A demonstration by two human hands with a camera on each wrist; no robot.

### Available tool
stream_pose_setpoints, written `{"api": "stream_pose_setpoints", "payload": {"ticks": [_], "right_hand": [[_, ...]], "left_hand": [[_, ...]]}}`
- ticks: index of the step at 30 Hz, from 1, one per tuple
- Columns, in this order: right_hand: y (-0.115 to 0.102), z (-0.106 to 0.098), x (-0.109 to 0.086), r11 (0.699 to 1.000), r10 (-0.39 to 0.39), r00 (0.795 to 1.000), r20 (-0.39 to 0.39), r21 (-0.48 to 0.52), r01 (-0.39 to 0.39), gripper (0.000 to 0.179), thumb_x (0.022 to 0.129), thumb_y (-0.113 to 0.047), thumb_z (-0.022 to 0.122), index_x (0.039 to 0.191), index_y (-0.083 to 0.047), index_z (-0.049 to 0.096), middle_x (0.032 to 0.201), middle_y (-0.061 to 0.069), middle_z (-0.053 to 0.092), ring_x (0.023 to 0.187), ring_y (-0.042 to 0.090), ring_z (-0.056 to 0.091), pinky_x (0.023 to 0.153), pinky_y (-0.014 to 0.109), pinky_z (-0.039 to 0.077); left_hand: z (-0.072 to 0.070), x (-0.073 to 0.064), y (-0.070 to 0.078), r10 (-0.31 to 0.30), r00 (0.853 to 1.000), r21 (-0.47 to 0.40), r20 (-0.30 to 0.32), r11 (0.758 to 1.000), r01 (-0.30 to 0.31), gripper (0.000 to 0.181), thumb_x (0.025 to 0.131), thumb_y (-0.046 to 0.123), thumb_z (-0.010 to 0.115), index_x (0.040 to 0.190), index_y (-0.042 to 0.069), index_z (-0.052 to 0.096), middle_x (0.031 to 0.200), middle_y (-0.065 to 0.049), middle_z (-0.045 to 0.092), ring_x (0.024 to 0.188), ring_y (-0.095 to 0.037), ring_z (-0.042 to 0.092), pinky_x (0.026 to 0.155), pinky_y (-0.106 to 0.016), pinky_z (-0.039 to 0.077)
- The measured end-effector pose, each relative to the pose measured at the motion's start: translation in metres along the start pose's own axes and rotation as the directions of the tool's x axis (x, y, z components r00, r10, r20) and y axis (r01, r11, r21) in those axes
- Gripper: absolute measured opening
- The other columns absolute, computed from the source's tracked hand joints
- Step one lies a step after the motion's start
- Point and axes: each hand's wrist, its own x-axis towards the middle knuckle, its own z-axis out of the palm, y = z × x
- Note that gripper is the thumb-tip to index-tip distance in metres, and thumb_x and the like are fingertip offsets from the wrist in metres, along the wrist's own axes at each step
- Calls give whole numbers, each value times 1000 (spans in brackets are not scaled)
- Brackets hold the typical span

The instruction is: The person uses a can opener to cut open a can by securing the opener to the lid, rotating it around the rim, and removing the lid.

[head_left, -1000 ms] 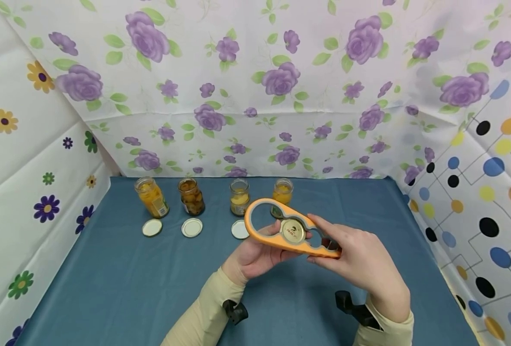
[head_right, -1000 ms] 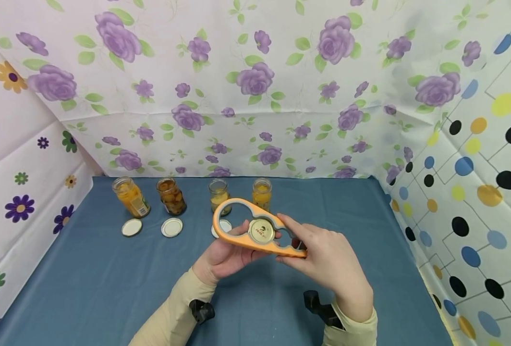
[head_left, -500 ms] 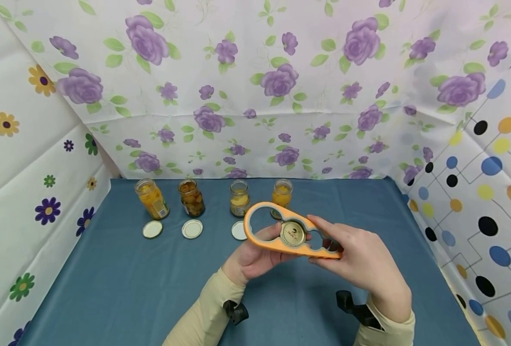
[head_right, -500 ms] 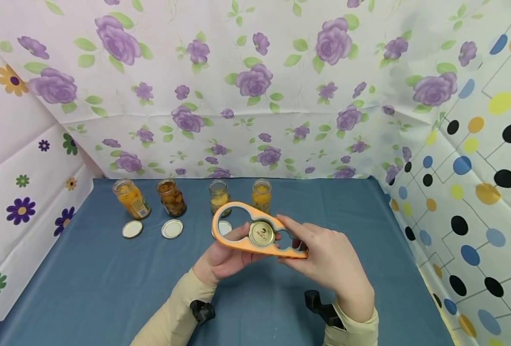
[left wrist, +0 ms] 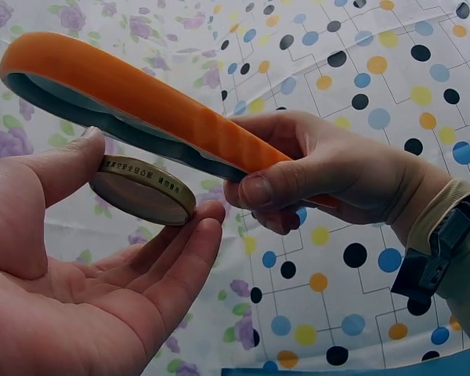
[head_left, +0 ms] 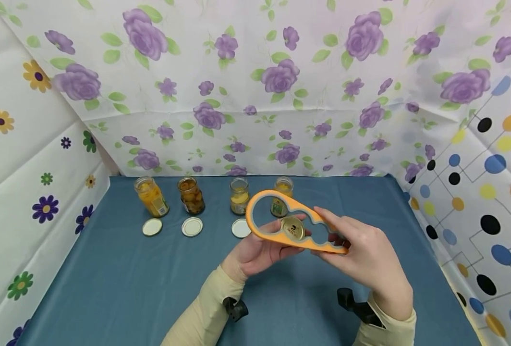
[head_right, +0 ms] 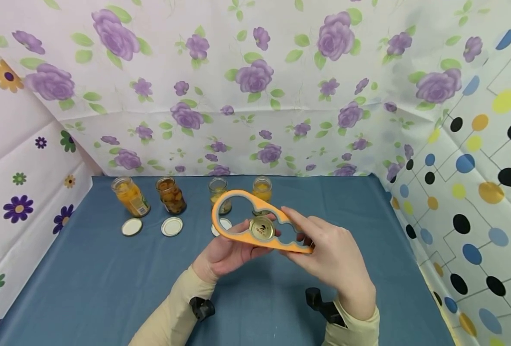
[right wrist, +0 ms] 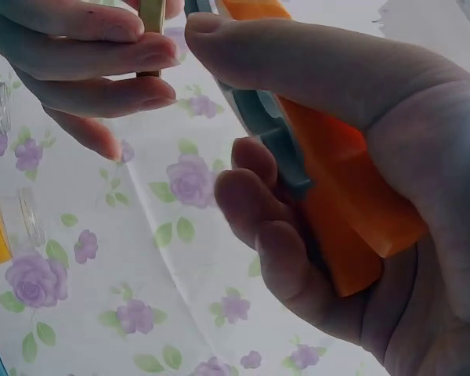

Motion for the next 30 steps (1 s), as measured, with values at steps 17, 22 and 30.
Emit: {"api": "stream_pose_setpoints", "payload": {"ticks": [17,22,30], "right_hand": [[5,-5,0,1000,28,999,-39,-5,-28,96,69,-16,102,155,-21,60,88,-11,65,67,0,53,59,15,44],[5,-6,0,999,32,999,-44,-12,-33,96,69,-17,102,155,-21,60,88,-11,66,67,0,54,59,15,45],[6,-6,1,999,52,997,-49,-8,-52,94,70,-16,102,155,-21,61,89,-8,68,71,2,60,61,14,47]], "left_hand": [[-2,2,3,17,1000,-12,13,1000,-17,61,112,28,62,162,2,39,144,-14,63,137,-26,60,117,-40,45],[-2,1,3,14,1000,-12,3,1000,-14,58,114,28,57,163,3,39,144,-14,63,136,-25,61,117,-39,45],[0,1,5,11,999,22,-37,1000,-10,62,111,34,62,161,4,41,145,-14,62,135,-25,62,116,-38,46]]}}
